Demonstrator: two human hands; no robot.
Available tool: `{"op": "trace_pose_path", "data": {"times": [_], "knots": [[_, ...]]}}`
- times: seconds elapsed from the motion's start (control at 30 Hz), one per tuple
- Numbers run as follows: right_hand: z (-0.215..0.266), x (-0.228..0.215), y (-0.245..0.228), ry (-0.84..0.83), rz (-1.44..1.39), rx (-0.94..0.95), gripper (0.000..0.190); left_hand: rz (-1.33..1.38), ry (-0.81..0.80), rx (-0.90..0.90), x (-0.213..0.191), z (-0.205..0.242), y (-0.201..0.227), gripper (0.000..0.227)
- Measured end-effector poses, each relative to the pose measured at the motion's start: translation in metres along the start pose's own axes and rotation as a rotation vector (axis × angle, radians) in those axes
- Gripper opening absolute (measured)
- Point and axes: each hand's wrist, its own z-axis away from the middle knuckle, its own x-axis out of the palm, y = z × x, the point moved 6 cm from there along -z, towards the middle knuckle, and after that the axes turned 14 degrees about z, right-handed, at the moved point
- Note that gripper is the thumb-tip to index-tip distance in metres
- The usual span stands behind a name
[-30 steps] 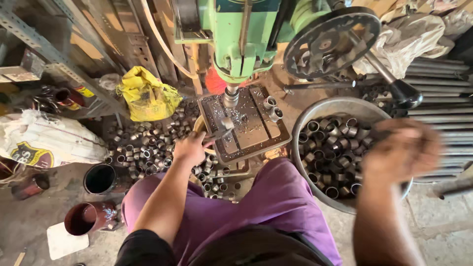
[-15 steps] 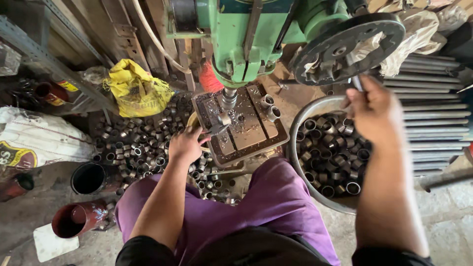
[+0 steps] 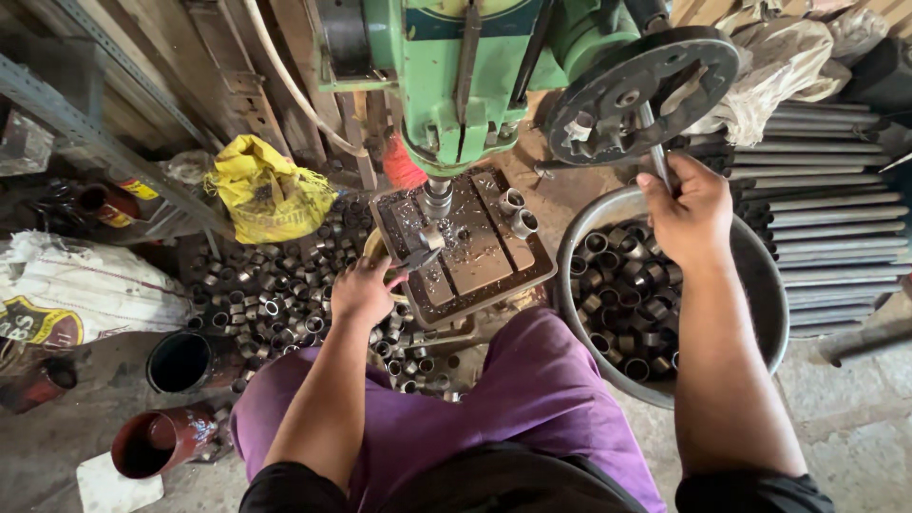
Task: The person operates a drill press to machine small metal cylinders. They pick up a cylinder from a large metal bowl, place it under the drill bit, and use the handwheel to lower the drill for machining. After drilling, the person removes the part and places it into a pile on the floor.
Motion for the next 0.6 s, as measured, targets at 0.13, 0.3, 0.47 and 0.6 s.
{"op": "trace_pose_path", "data": {"times": [0.13,0.3,0.47,0.6], "knots": [[0.002,0.001,0.005,0.05,-0.011,-0.029,0.01,0.004,-0.018,-0.031,0.005,-0.001,-0.003,0.04],[0.002,0.006,0.01,0.098,-0.023,-0.086,0.009,-0.035,-0.005,-0.04,0.006,-0.001,-0.001,0.04],[0.0,0.014,0.016,0.114,-0.112,-0.059,0.01,0.009,-0.062,-0.118,0.019,-0.001,-0.01,0.034],[0.0,0.017,0.018,0.119,-0.118,-0.09,0.008,0.017,-0.014,-0.075,0.02,0.0,-0.012,0.035]]}}
